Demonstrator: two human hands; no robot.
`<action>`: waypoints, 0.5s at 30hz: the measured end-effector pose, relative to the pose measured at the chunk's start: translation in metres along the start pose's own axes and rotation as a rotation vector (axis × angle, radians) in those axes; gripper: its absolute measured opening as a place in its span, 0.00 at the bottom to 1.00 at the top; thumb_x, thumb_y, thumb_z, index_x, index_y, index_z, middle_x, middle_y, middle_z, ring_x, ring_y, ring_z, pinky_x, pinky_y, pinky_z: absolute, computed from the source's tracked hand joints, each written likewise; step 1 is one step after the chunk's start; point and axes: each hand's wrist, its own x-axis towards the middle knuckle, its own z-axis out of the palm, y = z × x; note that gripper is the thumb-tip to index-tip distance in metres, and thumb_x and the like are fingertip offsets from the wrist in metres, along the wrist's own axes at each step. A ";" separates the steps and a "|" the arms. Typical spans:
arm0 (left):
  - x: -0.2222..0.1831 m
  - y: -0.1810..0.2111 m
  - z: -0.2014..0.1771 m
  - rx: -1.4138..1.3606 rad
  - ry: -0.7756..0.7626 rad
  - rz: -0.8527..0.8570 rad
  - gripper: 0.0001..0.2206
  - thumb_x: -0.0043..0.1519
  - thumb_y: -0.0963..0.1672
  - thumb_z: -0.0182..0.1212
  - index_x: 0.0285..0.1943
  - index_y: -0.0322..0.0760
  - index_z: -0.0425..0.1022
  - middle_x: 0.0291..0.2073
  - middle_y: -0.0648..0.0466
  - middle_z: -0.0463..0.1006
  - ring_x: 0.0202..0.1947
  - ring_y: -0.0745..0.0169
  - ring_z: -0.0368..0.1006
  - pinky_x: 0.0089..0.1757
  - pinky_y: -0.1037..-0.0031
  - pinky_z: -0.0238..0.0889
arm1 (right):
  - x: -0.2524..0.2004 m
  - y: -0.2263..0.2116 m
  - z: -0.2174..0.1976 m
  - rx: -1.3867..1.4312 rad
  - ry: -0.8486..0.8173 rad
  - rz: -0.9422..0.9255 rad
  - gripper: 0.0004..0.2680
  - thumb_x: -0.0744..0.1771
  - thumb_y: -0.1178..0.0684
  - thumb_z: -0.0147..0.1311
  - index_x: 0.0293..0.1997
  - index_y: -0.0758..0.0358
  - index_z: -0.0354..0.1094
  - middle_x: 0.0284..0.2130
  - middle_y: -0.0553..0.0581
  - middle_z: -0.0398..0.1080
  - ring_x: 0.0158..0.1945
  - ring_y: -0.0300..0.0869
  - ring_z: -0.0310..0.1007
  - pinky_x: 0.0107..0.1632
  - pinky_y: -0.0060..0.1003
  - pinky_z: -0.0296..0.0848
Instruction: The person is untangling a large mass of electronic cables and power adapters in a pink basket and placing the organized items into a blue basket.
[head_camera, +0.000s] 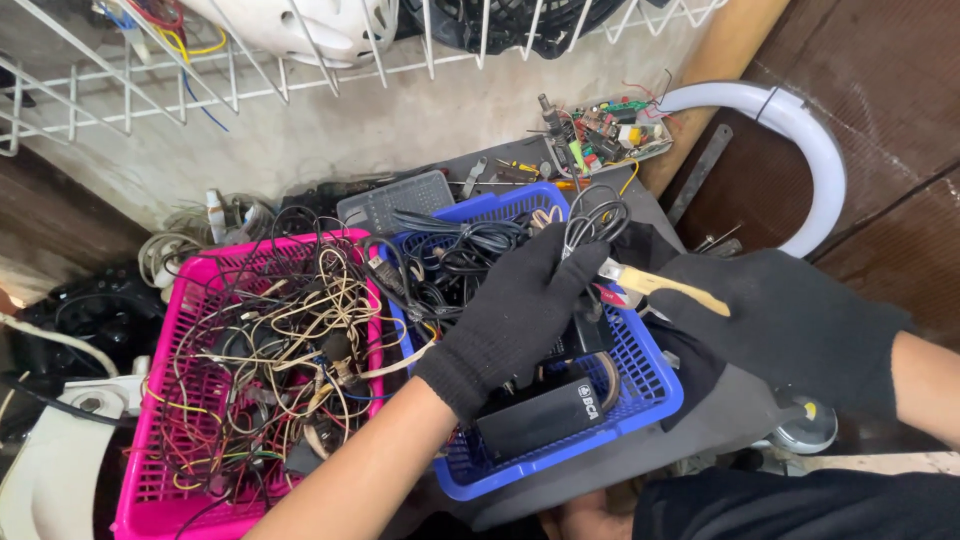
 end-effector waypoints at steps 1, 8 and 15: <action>0.000 -0.002 0.001 -0.002 -0.001 0.001 0.23 0.64 0.55 0.42 0.55 0.39 0.76 0.47 0.46 0.83 0.51 0.46 0.78 0.51 0.62 0.62 | 0.001 0.005 0.003 -0.001 0.000 0.002 0.13 0.66 0.39 0.49 0.54 0.34 0.77 0.42 0.37 0.86 0.45 0.32 0.85 0.53 0.33 0.75; 0.001 -0.004 0.002 -0.022 0.004 0.031 0.20 0.66 0.54 0.43 0.52 0.42 0.76 0.45 0.49 0.84 0.47 0.50 0.79 0.49 0.63 0.64 | -0.002 -0.003 -0.002 -0.058 -0.007 -0.021 0.09 0.67 0.37 0.49 0.43 0.37 0.77 0.29 0.40 0.84 0.35 0.34 0.83 0.45 0.33 0.75; 0.002 -0.008 0.005 -0.009 0.024 0.097 0.17 0.67 0.52 0.45 0.49 0.42 0.77 0.40 0.52 0.85 0.43 0.57 0.79 0.47 0.66 0.65 | 0.004 0.015 0.007 -0.044 0.054 -0.180 0.09 0.68 0.38 0.47 0.39 0.42 0.74 0.28 0.40 0.81 0.34 0.35 0.83 0.43 0.36 0.75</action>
